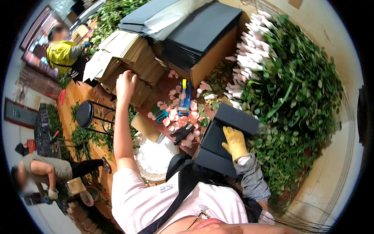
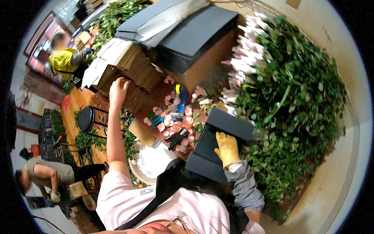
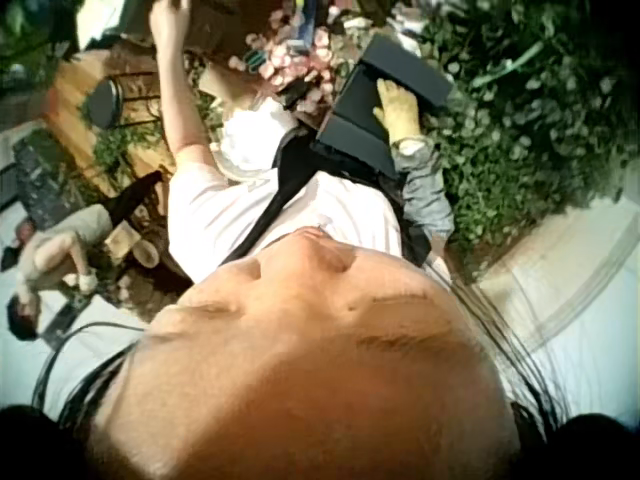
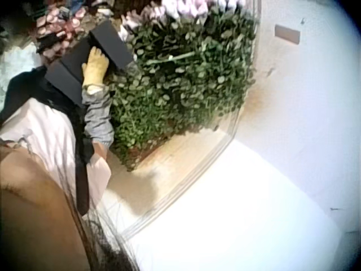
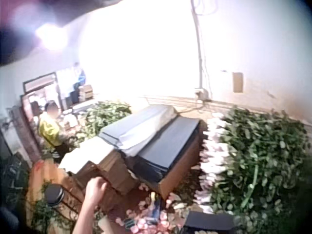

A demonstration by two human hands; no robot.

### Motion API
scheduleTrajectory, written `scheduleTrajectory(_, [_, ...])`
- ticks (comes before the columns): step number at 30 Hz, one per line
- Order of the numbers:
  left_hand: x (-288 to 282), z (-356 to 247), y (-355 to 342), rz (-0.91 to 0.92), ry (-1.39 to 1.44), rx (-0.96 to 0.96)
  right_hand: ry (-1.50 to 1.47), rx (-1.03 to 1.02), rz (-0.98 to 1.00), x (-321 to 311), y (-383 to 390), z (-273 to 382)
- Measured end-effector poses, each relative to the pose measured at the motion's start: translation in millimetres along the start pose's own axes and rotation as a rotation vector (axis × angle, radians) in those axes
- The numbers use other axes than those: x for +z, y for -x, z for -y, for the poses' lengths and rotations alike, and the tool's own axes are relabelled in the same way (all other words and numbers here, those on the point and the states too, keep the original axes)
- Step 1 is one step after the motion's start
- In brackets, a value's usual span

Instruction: The person arranges artificial pink flowers into a black foam block. They pick up individual flower stems from a pile, insert them into the foam, and adjust their positions. The person also uses a stapler to secure the arrangement and places the finished block into a cardboard box.

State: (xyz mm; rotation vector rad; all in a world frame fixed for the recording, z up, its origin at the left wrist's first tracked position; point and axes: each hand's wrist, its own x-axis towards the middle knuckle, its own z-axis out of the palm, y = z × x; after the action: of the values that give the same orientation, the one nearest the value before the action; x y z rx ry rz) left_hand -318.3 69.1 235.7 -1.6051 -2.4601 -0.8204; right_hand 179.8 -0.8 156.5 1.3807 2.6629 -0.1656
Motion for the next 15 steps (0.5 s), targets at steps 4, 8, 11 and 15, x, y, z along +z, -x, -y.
scheduleTrajectory(4, [22.4, 84.4, -25.1, 0.343, -0.231, -0.319, -0.140, -0.008, -0.014, -6.1, 4.6, -3.2])
scheduleTrajectory(8, [23.9, 94.0, -34.6, 0.415, -0.286, -0.292, -0.182, 0.019, 0.020, -9.8, 3.1, -4.7])
scheduleTrajectory(11, [16.6, 85.5, -28.2, 0.327, -0.343, -0.293, -0.179, 0.031, 0.054, -15.3, 1.5, -1.7])
scheduleTrajectory(15, [7.2, 66.6, 19.3, -0.007, -0.353, -0.124, -0.177, 0.017, -0.020, -5.1, 7.3, 0.9])
